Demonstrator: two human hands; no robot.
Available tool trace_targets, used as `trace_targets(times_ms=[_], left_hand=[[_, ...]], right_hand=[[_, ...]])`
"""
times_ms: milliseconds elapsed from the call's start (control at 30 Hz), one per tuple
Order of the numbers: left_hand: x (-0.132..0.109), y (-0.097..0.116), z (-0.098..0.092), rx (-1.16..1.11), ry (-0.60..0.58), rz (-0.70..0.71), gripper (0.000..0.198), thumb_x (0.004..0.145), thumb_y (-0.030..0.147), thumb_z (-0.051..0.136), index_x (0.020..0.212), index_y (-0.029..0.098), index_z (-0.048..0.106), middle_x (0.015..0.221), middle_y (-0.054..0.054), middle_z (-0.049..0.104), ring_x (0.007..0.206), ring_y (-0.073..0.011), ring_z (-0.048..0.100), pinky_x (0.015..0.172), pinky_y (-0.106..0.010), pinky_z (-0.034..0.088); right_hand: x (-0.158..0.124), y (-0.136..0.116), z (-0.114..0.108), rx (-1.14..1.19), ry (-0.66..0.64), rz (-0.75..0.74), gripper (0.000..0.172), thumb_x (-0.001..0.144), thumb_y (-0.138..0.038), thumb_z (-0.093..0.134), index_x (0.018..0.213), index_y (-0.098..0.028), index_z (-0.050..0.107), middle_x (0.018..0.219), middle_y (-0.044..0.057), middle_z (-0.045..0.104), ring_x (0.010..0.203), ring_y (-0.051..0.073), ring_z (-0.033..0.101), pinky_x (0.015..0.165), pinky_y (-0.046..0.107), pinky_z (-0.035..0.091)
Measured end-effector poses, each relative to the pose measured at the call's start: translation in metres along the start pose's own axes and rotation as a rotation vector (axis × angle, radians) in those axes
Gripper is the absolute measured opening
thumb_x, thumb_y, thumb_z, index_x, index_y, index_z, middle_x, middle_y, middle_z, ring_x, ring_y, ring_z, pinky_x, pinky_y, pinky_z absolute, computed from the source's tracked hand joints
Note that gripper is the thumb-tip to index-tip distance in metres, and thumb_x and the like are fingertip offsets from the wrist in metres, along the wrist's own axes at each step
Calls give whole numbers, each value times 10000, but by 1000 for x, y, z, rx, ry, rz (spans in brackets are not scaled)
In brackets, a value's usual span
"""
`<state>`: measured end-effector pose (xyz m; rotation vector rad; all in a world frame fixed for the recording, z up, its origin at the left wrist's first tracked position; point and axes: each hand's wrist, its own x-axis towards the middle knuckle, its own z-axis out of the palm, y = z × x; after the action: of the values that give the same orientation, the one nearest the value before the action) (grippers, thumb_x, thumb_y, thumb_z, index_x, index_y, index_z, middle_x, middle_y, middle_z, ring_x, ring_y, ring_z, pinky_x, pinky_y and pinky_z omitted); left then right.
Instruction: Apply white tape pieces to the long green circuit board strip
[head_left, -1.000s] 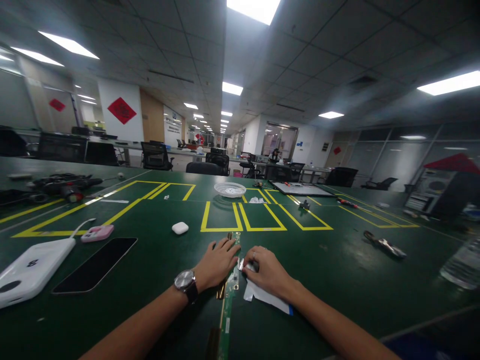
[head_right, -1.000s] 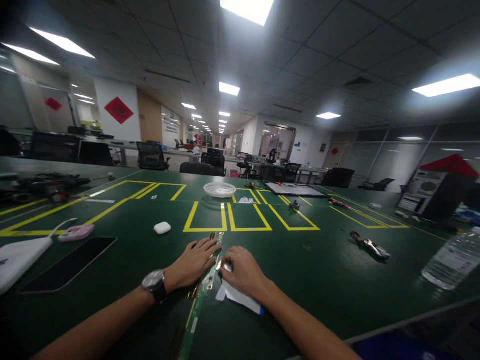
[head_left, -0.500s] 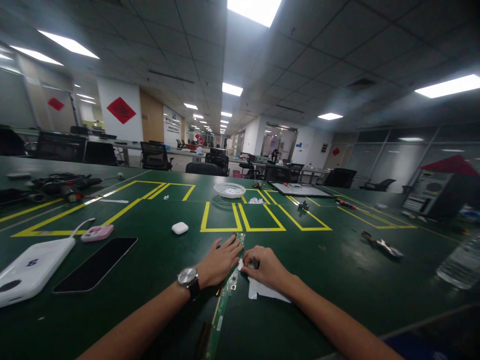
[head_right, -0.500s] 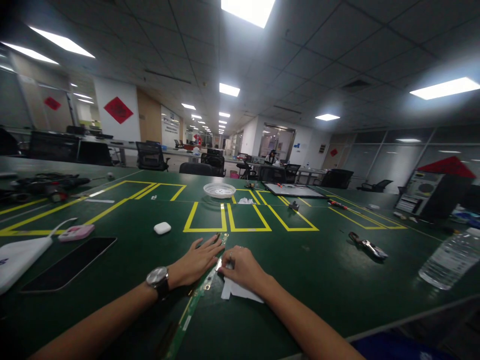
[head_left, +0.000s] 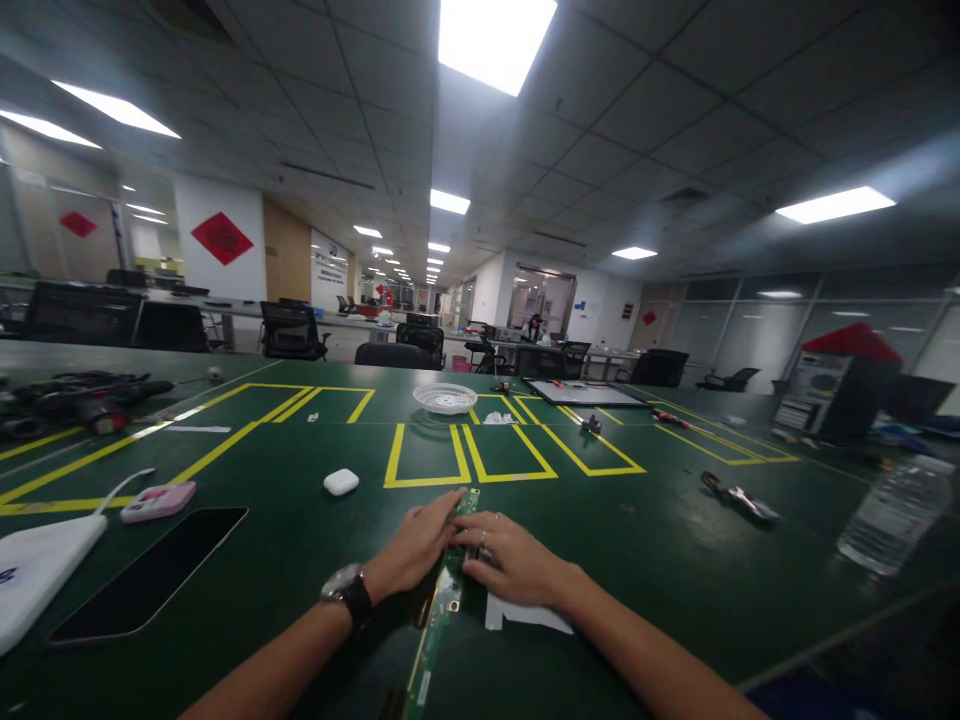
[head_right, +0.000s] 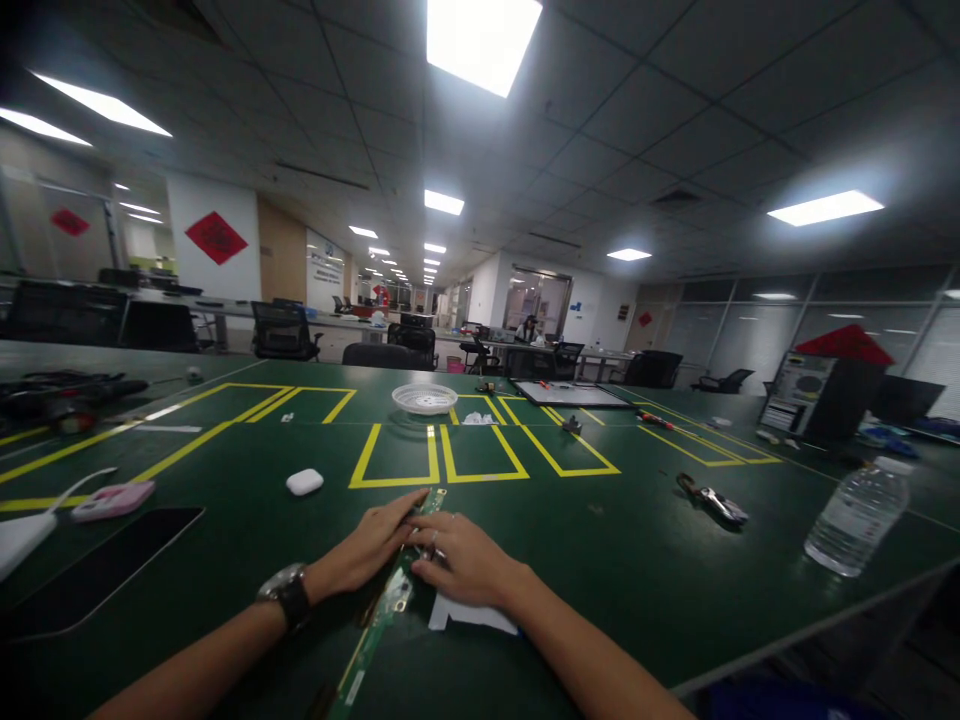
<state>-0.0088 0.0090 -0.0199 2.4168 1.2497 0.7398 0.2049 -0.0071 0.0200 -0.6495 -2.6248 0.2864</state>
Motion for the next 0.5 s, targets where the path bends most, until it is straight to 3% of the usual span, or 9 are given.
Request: trace_targets(times_ms=[133,233,300,367,500], left_hand=[[4,-5,-11,-182,182,-21,510,925,198,306,1429,169,380,1472,-83,449,1358,-200,408,1145,-393,293],[6,-9,-18,-199,317,-58,513,884,172,303,1379,158,435,1424,-84,498,1335,-210,435,1140,-411,304],[6,-12,-20,-168,346,-80,492,893,196,310,1363,156,451,1407,-92,511,1322,-224,448,1130,-429,316],[6,-14,-20,-119,342,-84,467,915,226,314,1354,159,460,1394,-97,521,1312,-235,456,1120,-440,327],[2,-12,-16,6,299,-43,429,944,247,334,1346,172,467,1380,-105,528,1289,-244,472,1099,-447,344]], right_hand=[[0,-6,0,-56,-105,17,378,971,-272,448,1334,-216,537,1383,79,544,1271,181,484,1087,350,322],[-1,1,2,-124,-98,38,372,988,-274,406,1333,-250,542,1366,53,566,1254,168,501,1106,361,285],[-3,13,1,-185,-59,100,374,990,-283,395,1333,-258,543,1365,47,570,1257,167,500,1114,372,266],[-9,32,-2,-259,-11,233,367,993,-293,380,1301,-239,572,1351,55,583,1261,178,498,1110,383,265],[-26,70,-15,-446,69,638,382,995,-324,350,1183,-177,648,1249,107,643,1180,220,558,1045,395,333]])
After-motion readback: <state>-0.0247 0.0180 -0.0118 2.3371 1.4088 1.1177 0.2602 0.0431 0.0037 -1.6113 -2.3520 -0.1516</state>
